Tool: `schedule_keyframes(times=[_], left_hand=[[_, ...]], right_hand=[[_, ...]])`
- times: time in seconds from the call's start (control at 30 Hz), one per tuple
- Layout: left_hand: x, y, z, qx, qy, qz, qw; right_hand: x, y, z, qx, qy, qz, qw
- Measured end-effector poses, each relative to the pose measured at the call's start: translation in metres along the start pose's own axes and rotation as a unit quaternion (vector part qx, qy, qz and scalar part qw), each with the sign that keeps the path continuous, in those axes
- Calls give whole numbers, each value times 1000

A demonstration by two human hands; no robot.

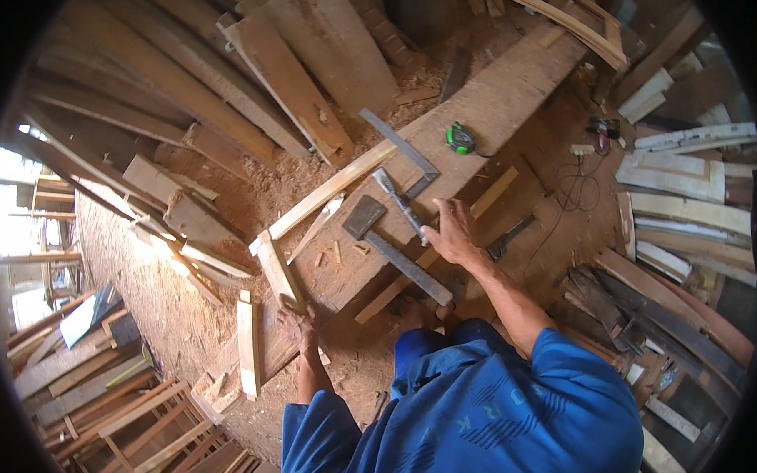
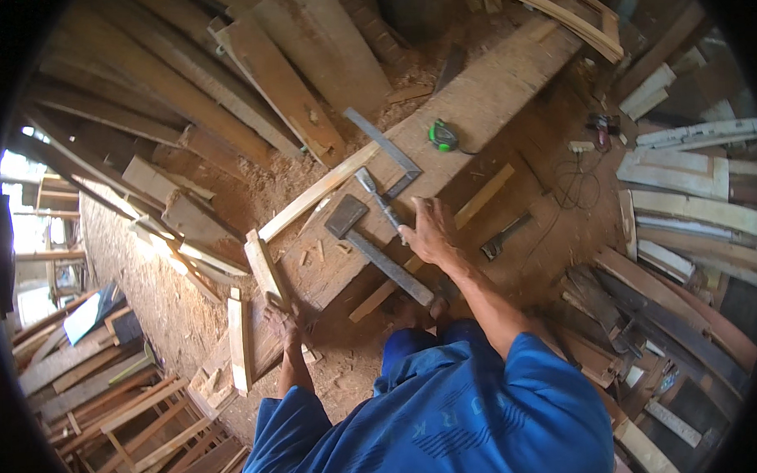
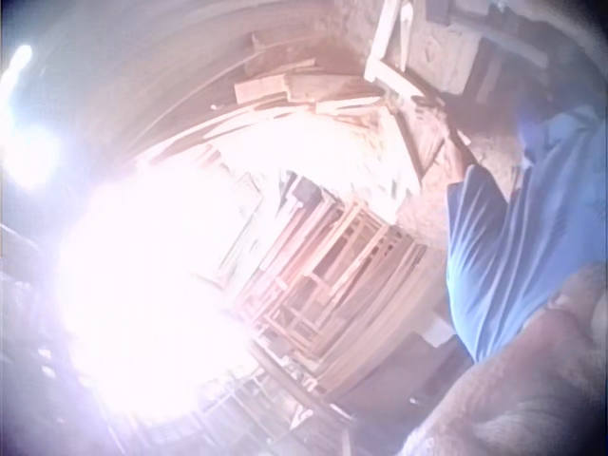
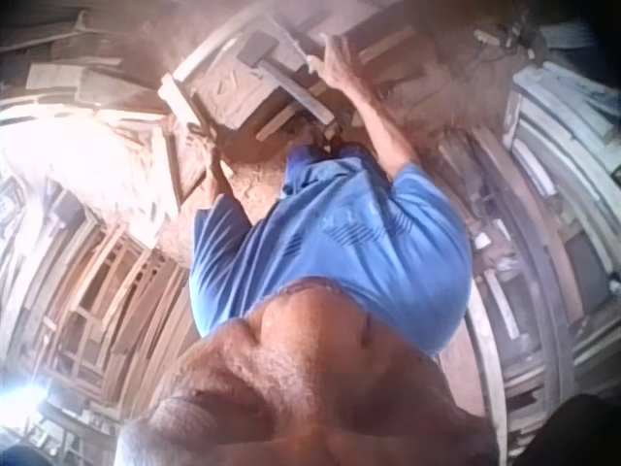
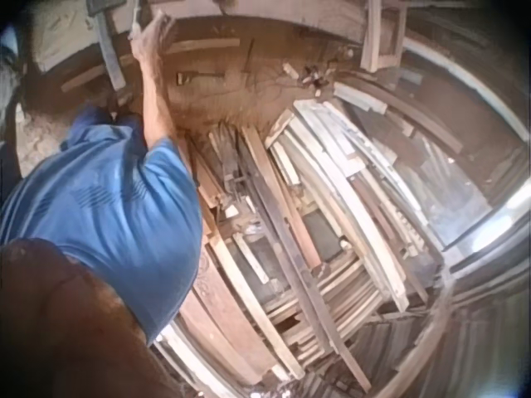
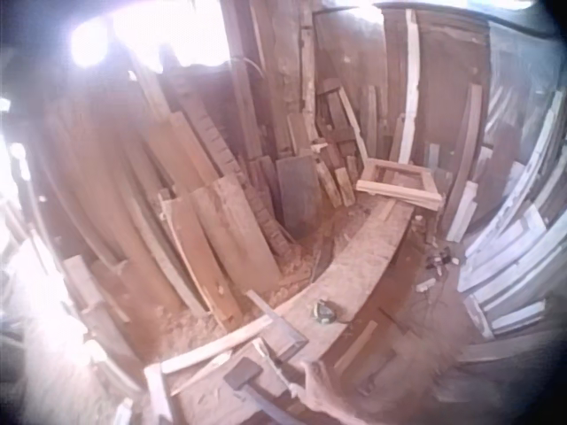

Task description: The person assembles a rectangular wooden frame by fitting joints together and uses a tape measure and square to check the alignment and dimensions.

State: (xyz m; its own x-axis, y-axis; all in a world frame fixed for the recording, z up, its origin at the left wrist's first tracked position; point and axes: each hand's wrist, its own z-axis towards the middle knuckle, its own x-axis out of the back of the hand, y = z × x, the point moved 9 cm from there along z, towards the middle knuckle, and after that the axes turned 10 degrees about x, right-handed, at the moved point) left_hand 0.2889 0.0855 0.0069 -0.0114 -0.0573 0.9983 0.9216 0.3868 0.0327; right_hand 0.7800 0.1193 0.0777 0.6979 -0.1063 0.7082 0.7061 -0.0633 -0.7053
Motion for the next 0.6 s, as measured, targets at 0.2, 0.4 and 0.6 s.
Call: schedule_keyframes(times=[0.2, 0.4, 0.6], left_hand=[[4, 0, 1, 29, -26, -30, 999], [10, -3, -6, 20, -19, -89, 996], [8, -9, -4, 2, 11, -129, 992]], right_hand=[[-92, -32, 28, -37, -204, -97, 973], [-121, -80, 0, -60, -247, -232, 939], [-128, -77, -8, -68, -222, -219, 948]])
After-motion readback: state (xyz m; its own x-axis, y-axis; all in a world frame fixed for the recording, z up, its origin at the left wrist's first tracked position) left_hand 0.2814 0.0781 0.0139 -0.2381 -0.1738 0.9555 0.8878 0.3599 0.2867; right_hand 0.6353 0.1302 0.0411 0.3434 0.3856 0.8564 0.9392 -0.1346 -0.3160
